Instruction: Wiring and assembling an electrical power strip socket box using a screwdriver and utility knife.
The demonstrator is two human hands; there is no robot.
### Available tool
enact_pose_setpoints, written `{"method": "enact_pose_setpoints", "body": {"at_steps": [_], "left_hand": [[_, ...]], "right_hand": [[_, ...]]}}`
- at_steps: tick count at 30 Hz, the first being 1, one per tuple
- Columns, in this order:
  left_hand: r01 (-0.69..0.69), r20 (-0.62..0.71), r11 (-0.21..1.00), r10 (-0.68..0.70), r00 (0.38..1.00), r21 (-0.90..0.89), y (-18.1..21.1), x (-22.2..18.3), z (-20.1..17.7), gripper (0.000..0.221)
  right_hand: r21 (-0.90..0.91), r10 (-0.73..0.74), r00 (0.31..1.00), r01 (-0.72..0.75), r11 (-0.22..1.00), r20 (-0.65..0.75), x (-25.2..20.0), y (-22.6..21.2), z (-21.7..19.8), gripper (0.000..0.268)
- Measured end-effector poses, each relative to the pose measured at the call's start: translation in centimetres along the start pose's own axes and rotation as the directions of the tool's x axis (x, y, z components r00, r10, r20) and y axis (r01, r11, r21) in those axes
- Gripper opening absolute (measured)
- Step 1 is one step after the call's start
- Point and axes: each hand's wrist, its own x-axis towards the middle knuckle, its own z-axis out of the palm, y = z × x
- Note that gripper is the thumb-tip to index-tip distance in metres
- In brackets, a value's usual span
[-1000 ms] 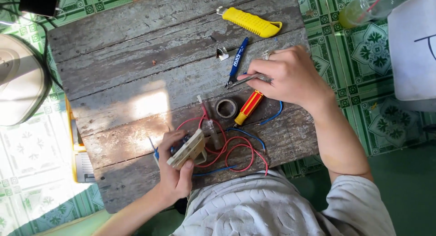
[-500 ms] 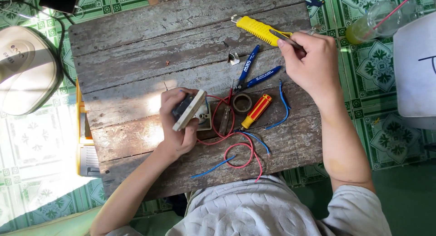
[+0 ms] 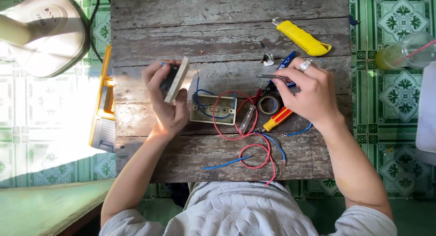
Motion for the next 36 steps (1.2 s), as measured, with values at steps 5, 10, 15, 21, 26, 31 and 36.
{"method": "enact_pose_setpoints", "body": {"at_steps": [5, 10, 15, 21, 26, 31, 36], "left_hand": [[-0.001, 0.004, 1.0, 0.001, 1.0, -0.002, 0.8, 0.9, 0.2, 0.043], [-0.023, -0.051, 0.999, 0.021, 0.998, -0.027, 1.6, 1.1, 0.5, 0.043], [-0.02, -0.147, 0.996, 0.006, 0.989, -0.088, 2.3, 0.6, 1.3, 0.047], [-0.029, -0.172, 0.991, 0.007, 0.985, -0.128, 1.9, 0.8, 1.0, 0.049], [0.02, -0.196, 0.989, -0.048, 0.98, -0.143, 1.8, 0.6, 0.8, 0.047], [0.01, -0.188, 0.988, -0.039, 0.981, -0.152, 1.2, 0.1, 0.2, 0.048], [0.071, -0.186, 0.977, -0.109, 0.977, -0.2, 0.7, -0.4, -0.1, 0.047]], "right_hand": [[0.003, -0.027, 0.994, 0.027, 1.0, 0.103, 0.6, -0.6, -0.5, 0.002], [0.064, -0.048, 0.98, 0.036, 0.997, 0.193, 0.4, -1.0, -0.5, 0.007], [0.035, -0.128, 0.984, 0.125, 0.992, 0.126, -1.5, 0.3, 1.9, 0.028], [0.068, -0.182, 0.971, 0.173, 0.983, 0.156, -2.8, -4.1, 6.1, 0.043], [0.008, -0.148, 0.976, 0.149, 0.989, 0.158, -2.6, -5.6, 6.0, 0.037], [0.049, -0.274, 0.957, 0.27, 0.962, 0.091, -3.1, -4.5, 6.0, 0.022], [-0.02, -0.371, 0.927, 0.37, 0.929, -0.063, -1.8, -4.6, 4.1, 0.027]]}}
